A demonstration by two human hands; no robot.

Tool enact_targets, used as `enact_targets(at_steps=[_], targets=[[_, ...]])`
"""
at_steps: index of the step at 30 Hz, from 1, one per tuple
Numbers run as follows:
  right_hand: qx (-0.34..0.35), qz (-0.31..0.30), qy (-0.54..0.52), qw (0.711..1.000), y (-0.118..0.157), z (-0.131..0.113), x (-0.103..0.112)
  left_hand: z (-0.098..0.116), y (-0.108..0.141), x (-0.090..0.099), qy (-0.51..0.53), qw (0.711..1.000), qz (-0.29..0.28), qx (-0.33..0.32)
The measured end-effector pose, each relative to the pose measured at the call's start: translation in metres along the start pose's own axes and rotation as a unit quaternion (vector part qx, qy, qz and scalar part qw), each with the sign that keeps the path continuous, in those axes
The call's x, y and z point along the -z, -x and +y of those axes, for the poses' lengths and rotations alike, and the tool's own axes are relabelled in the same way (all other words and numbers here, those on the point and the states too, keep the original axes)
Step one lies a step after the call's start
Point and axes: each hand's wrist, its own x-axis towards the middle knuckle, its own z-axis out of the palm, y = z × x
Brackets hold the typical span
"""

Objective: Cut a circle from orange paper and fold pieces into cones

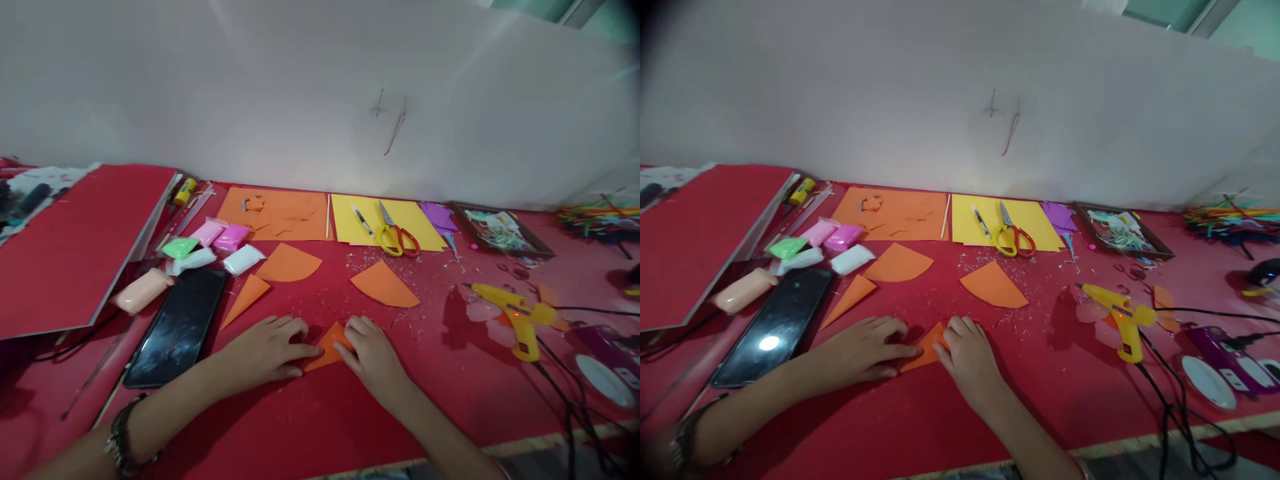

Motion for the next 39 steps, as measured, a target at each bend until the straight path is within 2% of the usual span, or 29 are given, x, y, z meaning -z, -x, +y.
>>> enact_targets(at_steps=[7,11,13,16,18,21,26,33,39], targets=[[0.000,0.016,0.008,1.000,-0.001,-0.001,0.001,-0.001,-0.002,0.013,0.029,0.999,-0.019,-0.011],[-0.001,0.039,0.061,0.997,0.006,-0.007,0.005,-0.002,-0.003,0.017,0.036,0.999,-0.032,-0.015],[0.025,0.091,0.102,0.990,0.014,-0.013,0.006,-0.001,-0.003,0.018,0.041,0.999,-0.034,-0.010],[0.109,0.142,0.132,0.975,0.030,-0.026,0.003,0.000,-0.003,0.018,0.052,0.998,-0.035,0.005],[0.151,0.126,0.115,0.974,0.037,-0.035,0.001,0.000,-0.003,0.018,0.058,0.997,-0.039,0.012],[0.173,0.078,0.081,0.978,0.042,-0.043,-0.001,0.001,-0.004,0.020,0.057,0.997,-0.051,0.011],[0.148,0.044,0.061,0.986,0.042,-0.038,0.003,0.000,-0.004,0.023,0.051,0.997,-0.059,0.005],[0.080,0.058,0.039,0.994,0.047,-0.011,0.007,0.000,-0.005,0.022,0.057,0.996,-0.063,0.006],[0.039,0.033,0.048,0.998,0.056,0.008,0.011,-0.002,-0.002,0.019,0.067,0.997,-0.042,0.004]])
